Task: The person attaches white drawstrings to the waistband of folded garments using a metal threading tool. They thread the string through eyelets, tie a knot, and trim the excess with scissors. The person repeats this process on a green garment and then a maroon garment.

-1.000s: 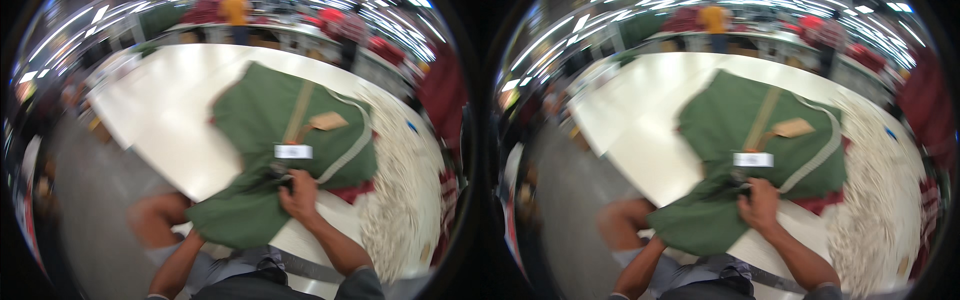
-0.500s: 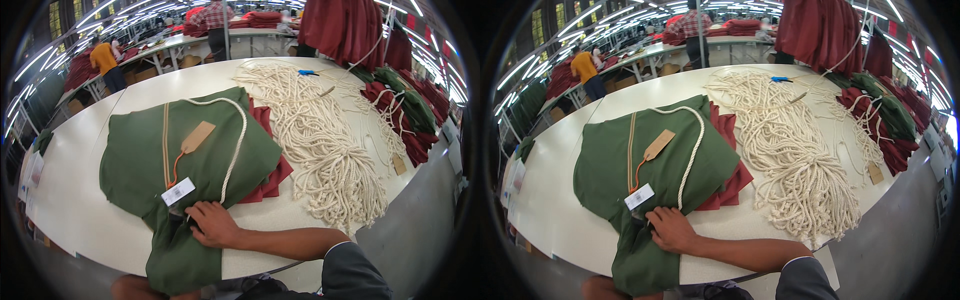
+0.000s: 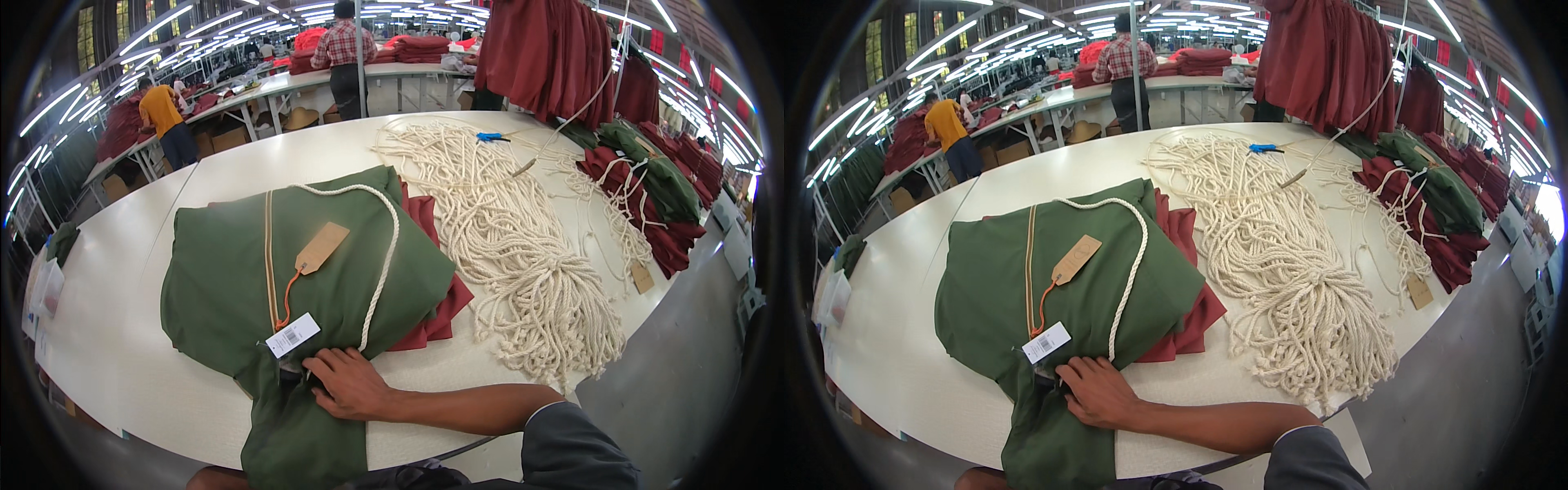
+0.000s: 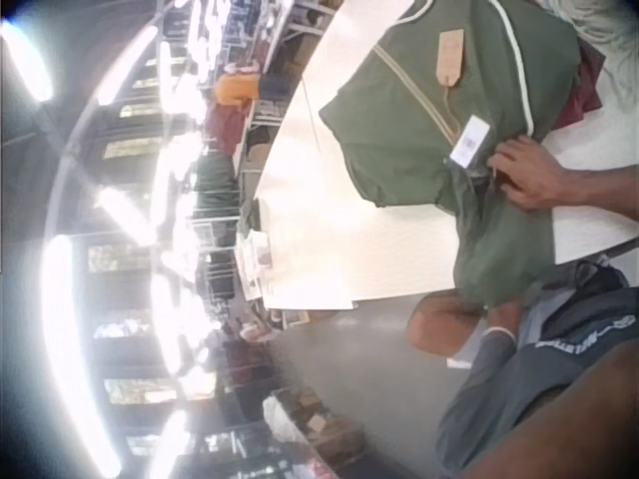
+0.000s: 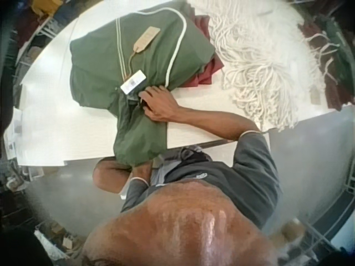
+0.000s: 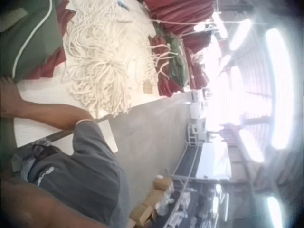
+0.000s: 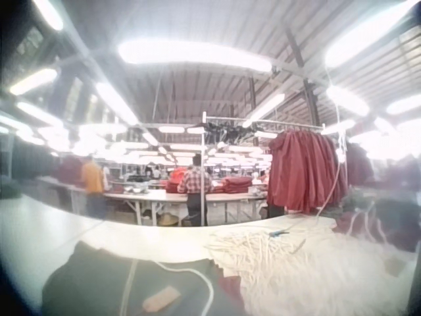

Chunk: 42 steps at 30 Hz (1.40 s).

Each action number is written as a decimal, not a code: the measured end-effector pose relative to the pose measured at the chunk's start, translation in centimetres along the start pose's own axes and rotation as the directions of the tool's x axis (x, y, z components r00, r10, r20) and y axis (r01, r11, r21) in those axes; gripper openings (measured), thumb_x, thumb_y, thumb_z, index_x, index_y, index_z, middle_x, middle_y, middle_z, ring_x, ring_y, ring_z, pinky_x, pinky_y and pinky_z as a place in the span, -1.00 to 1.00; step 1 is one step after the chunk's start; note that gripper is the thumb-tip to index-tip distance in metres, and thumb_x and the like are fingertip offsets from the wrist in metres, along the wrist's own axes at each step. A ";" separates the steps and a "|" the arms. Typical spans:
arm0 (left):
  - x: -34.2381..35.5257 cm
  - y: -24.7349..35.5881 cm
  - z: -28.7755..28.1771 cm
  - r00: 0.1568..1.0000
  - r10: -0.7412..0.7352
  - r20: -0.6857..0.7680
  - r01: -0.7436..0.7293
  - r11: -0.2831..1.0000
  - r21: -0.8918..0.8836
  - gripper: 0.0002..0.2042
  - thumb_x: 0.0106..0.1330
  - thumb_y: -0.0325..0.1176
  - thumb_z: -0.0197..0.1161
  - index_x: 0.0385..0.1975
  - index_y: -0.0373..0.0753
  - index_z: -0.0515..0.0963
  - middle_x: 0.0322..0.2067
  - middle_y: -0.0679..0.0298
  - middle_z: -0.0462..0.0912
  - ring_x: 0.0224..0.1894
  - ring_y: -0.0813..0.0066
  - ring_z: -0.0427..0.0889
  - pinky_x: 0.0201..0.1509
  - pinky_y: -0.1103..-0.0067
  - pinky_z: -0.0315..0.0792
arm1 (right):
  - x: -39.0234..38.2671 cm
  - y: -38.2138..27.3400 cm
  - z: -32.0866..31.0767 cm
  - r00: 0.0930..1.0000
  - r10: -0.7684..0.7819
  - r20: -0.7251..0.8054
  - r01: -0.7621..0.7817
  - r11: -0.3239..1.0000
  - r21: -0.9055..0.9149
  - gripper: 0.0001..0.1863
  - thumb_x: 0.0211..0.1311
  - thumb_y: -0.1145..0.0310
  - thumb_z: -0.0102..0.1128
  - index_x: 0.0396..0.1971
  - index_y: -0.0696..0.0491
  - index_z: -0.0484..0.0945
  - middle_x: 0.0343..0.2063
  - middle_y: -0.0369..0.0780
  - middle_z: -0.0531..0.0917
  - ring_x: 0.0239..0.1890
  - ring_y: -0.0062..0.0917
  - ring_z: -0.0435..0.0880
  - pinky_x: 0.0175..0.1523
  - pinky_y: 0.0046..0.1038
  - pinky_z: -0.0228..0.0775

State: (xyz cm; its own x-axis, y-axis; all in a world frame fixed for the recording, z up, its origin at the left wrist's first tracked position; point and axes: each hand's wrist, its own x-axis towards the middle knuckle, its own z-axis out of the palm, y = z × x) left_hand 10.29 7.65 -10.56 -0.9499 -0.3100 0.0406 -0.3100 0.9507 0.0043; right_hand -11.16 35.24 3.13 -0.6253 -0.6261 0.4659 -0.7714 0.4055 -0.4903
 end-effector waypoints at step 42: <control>8.5 15.3 -22.4 0.964 0.198 -0.180 -0.267 0.758 -0.595 -0.87 0.29 -0.38 0.33 -0.25 -0.27 0.64 -0.37 0.06 0.67 -0.30 0.00 0.65 -0.19 0.25 0.51 | -0.3 1.1 0.6 0.949 0.294 -0.115 -0.104 0.637 0.764 -0.91 0.49 0.53 0.12 -0.11 0.08 0.58 -0.39 -0.37 0.51 -0.33 -0.73 0.47 -0.21 -0.61 0.36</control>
State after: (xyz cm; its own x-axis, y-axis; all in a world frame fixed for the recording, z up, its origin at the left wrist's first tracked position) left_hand -1.61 19.71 12.25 -0.9695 -0.1090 0.2195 0.0419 0.8087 0.5867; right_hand -11.70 35.49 2.03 -0.8334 -0.3984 0.3830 -0.3357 -0.1856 -0.9235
